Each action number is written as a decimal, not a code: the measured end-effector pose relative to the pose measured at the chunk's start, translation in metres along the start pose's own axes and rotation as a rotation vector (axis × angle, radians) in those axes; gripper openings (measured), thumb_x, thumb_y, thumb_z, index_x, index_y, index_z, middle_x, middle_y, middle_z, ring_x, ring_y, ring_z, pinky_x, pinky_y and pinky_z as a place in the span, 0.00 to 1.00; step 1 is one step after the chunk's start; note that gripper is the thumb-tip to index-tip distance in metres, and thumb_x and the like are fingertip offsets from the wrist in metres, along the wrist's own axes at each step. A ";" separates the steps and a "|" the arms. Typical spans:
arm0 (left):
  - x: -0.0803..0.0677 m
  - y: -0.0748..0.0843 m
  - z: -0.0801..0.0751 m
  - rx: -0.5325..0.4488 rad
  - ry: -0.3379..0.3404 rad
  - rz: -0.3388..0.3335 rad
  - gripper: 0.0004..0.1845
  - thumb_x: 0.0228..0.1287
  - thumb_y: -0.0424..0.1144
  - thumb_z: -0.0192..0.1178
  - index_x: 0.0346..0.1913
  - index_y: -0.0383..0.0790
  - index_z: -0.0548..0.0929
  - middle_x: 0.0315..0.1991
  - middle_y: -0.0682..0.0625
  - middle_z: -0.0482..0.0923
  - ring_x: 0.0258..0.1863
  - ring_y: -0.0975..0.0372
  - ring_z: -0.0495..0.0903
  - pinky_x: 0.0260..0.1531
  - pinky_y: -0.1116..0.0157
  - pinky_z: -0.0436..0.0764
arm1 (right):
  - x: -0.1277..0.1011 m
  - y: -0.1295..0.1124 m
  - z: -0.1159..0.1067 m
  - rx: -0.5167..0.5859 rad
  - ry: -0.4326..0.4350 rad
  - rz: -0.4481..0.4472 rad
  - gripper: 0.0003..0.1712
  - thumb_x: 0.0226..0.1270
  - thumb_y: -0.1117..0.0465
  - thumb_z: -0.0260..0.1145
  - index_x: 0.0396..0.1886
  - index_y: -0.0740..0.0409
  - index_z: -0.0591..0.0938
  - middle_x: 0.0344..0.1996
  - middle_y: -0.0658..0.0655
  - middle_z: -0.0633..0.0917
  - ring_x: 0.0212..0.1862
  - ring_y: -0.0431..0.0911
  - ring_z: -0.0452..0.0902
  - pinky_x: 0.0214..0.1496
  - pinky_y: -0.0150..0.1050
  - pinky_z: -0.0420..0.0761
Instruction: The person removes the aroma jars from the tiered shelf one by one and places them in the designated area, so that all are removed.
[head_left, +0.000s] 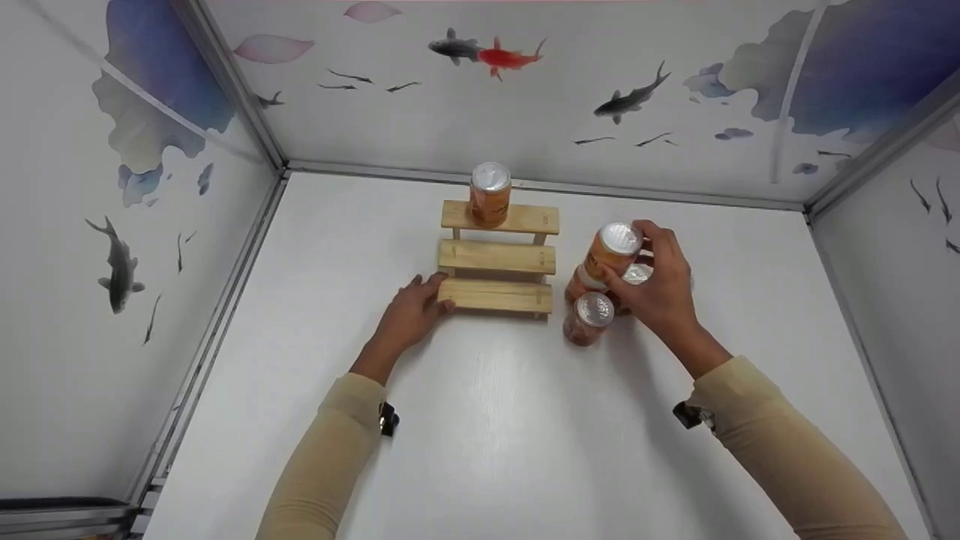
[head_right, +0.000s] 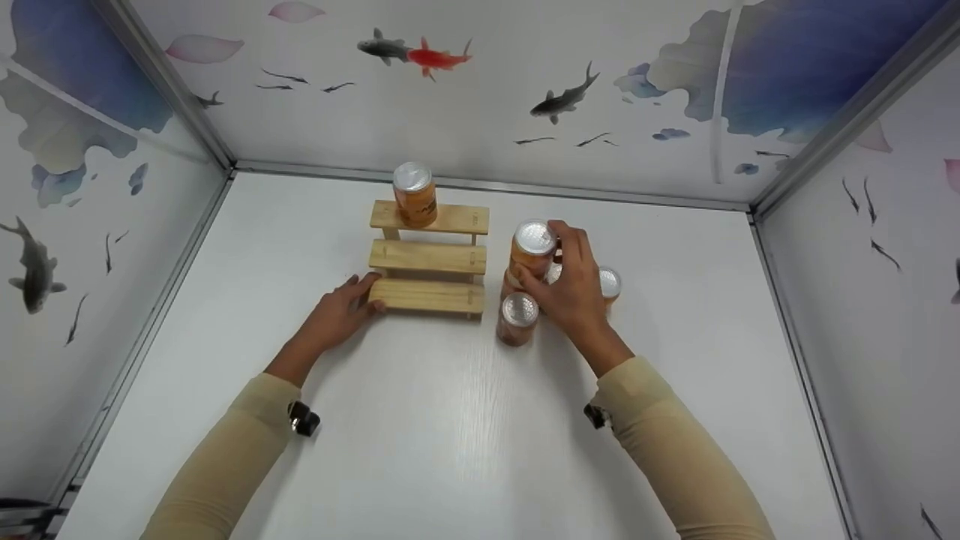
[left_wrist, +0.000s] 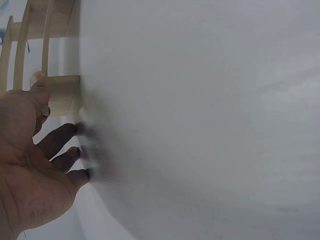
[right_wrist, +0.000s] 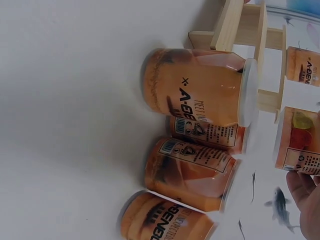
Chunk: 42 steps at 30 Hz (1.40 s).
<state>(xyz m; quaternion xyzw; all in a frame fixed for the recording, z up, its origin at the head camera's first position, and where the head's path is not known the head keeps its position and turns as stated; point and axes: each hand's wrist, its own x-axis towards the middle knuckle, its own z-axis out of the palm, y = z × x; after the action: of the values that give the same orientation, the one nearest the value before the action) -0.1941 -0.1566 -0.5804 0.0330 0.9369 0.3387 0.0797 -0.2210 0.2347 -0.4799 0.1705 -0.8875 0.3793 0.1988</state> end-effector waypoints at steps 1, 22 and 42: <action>0.000 0.000 0.000 0.000 -0.001 -0.002 0.34 0.71 0.61 0.56 0.77 0.57 0.66 0.76 0.45 0.67 0.80 0.46 0.57 0.79 0.42 0.53 | -0.002 0.001 -0.002 -0.001 0.002 0.001 0.46 0.54 0.55 0.81 0.70 0.57 0.69 0.57 0.58 0.76 0.58 0.47 0.80 0.51 0.48 0.87; 0.001 -0.003 0.001 -0.023 0.003 0.013 0.32 0.72 0.57 0.58 0.76 0.56 0.67 0.76 0.46 0.68 0.80 0.47 0.56 0.79 0.41 0.53 | -0.042 0.017 -0.027 -0.091 0.028 -0.003 0.47 0.49 0.56 0.84 0.66 0.60 0.70 0.54 0.61 0.76 0.52 0.51 0.81 0.49 0.49 0.87; 0.002 -0.003 0.002 -0.011 0.019 0.026 0.32 0.71 0.59 0.58 0.74 0.58 0.68 0.75 0.46 0.69 0.80 0.46 0.58 0.78 0.40 0.54 | -0.071 0.032 -0.029 -0.068 0.038 -0.014 0.48 0.46 0.55 0.85 0.65 0.62 0.70 0.56 0.58 0.77 0.52 0.49 0.79 0.49 0.18 0.74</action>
<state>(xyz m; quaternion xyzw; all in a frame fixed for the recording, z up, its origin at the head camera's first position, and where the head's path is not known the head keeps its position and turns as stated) -0.1959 -0.1571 -0.5842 0.0414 0.9353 0.3451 0.0667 -0.1678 0.2877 -0.5157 0.1625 -0.8946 0.3507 0.2241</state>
